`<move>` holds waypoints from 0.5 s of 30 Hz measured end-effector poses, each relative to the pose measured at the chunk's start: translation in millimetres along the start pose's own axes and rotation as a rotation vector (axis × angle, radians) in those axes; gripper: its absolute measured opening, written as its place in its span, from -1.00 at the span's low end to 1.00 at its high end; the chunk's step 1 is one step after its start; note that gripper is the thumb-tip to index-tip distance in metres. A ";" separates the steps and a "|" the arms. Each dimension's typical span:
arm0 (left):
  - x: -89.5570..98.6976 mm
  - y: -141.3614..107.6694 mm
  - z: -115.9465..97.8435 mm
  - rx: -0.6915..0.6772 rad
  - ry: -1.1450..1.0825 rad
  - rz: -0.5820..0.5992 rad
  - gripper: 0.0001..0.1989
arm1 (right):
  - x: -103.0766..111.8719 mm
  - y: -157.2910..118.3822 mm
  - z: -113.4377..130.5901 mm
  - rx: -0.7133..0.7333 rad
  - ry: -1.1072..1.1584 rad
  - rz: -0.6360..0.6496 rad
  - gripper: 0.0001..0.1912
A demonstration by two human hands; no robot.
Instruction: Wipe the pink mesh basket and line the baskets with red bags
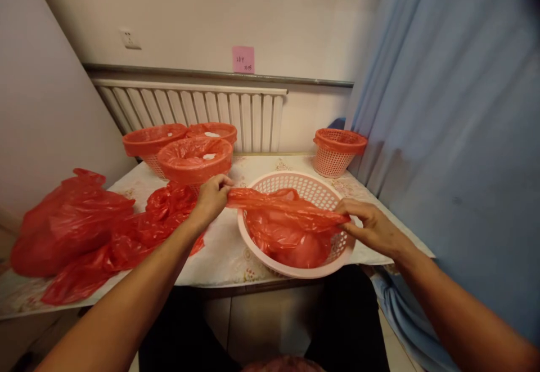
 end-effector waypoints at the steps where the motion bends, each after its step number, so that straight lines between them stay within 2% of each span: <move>1: 0.3 2.2 5.2 0.023 0.026 -0.030 -0.87 | -3.7 -4.7 3.4 0.020 -0.019 0.014 -0.84; 3: -0.9 1.6 3.1 -0.023 0.127 -0.056 -0.88 | -11.5 -12.0 10.7 0.078 -0.055 0.032 -0.87; 6: -9.9 -13.3 -28.6 -0.294 0.211 0.039 -0.78 | -21.5 -16.3 20.2 0.163 -0.085 0.047 -0.87; 8: -20.6 -29.3 -57.8 -0.472 0.120 0.241 -0.68 | -26.5 -15.5 25.9 0.208 -0.078 0.048 -0.87; 10: -32.9 -44.4 -83.4 -0.565 0.061 0.494 -0.65 | -30.2 -13.5 32.5 0.254 -0.055 0.051 -0.88; 13: -49.2 -56.6 -106.6 -0.590 0.056 0.779 -0.66 | -33.4 -11.1 43.9 0.322 -0.020 0.088 -0.85; 15: -55.9 -57.2 -112.7 -0.549 0.097 0.910 -0.67 | -33.3 -11.0 50.4 0.357 -0.012 0.104 -0.84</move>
Point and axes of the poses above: each hand's wrist, its own y-axis towards the middle knuckle, its own x-axis out of the back of the hand, z = x × y, the point moved 1 cm from there along y, towards the middle knuckle, and after that the axes turned 14 degrees about -y, right-handed, at the moved point
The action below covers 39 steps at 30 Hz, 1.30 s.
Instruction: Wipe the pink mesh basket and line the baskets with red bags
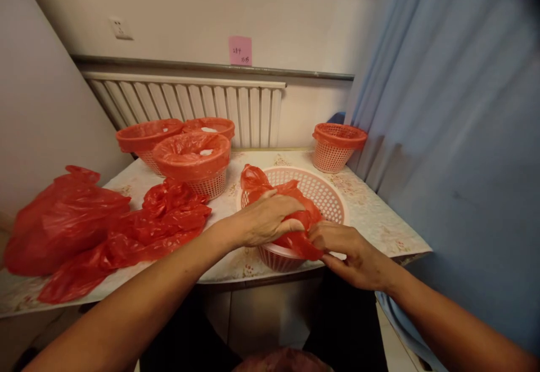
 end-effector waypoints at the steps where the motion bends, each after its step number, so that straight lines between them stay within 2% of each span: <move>1: 0.1 2.2 -0.3 0.032 0.004 0.059 -0.66 | 0.9 0.3 2.3 0.016 -0.009 -0.001 -0.83; 4: 5.2 1.3 0.1 0.090 0.029 0.143 -0.68 | 6.2 -3.0 5.4 0.049 -0.104 0.002 -0.82; 7: 11.9 -10.6 -4.2 0.041 0.030 0.131 -0.79 | 13.9 -12.1 4.5 0.078 -0.282 0.038 -0.81; 10: 10.2 -31.3 -10.5 -0.029 0.124 0.042 -0.82 | 18.7 -27.2 1.6 0.080 -0.428 0.058 -0.81; 13: -5.9 -56.9 -7.6 -0.100 0.341 -0.086 -0.76 | 13.2 -48.4 -5.2 0.068 -0.526 0.048 -0.80; 15: -22.6 -73.7 4.9 -0.141 0.479 -0.134 -0.72 | 2.3 -63.6 -13.8 0.044 -0.595 0.020 -0.79; 18: -47.6 -94.2 38.4 -0.132 0.559 -0.177 -0.71 | -21.5 -83.3 -32.7 -0.071 -0.631 0.009 -0.73; 21: -63.8 -107.2 72.6 -0.035 0.421 -0.277 -0.73 | -44.6 -97.6 -54.4 -0.221 -0.411 0.058 -0.61; 23: -67.0 -112.4 85.4 0.056 0.234 -0.354 -0.68 | -52.1 -104.5 -68.0 -0.384 -0.165 0.051 -0.65; 25: -62.1 -115.1 87.9 0.181 0.063 -0.505 -0.69 | -48.5 -108.0 -78.8 -0.635 0.013 -0.077 -0.75; 27: -48.5 -114.1 82.2 0.304 -0.016 -0.762 -0.74 | -33.7 -105.1 -83.2 -0.863 0.037 -0.330 -0.78; 28: -39.4 -111.3 77.5 0.339 -0.008 -0.893 -0.77 | -23.8 -100.0 -82.0 -0.912 -0.001 -0.451 -0.79; 29: -29.5 -106.2 72.5 0.350 0.024 -0.988 -0.79 | -13.6 -92.2 -78.5 -0.903 -0.060 -0.532 -0.79; 30: -19.7 -98.6 67.5 0.320 0.087 -1.028 -0.81 | -4.1 -81.6 -73.2 -0.842 -0.130 -0.553 -0.79; 31: -10.7 -88.3 63.6 0.276 0.145 -0.976 -0.81 | 3.5 -68.8 -66.6 -0.741 -0.198 -0.513 -0.77; 32: -3.3 -75.9 61.0 0.239 0.186 -0.859 -0.81 | 8.8 -54.8 -59.5 -0.624 -0.258 -0.422 -0.73; 35: 8.1 -35.1 61.0 0.243 0.329 -0.400 -0.70 | 10.7 -14.0 -44.4 -0.328 -0.437 -0.074 -0.56; 37: 9.7 -11.3 66.4 0.331 0.436 -0.138 -0.74 | 4.7 6.2 -47.6 -0.260 -0.558 0.128 -0.66; 38: 10.7 -1.7 70.6 0.407 0.457 -0.066 -0.82 | 1.6 13.5 -54.5 -0.272 -0.601 0.195 -0.77; 39: 12.5 6.1 75.6 0.489 0.454 -0.050 -0.86 | -0.6 19.2 -64.6 -0.316 -0.617 0.220 -0.86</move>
Point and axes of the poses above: each hand's wrist, its own y-axis towards the middle knuckle, its own x-axis out of the back of the hand, z = x × y, the point moved 1 cm from there along y, towards the middle knuckle, and after that the axes turned 14 degrees about -y, right-handed, at the moved point
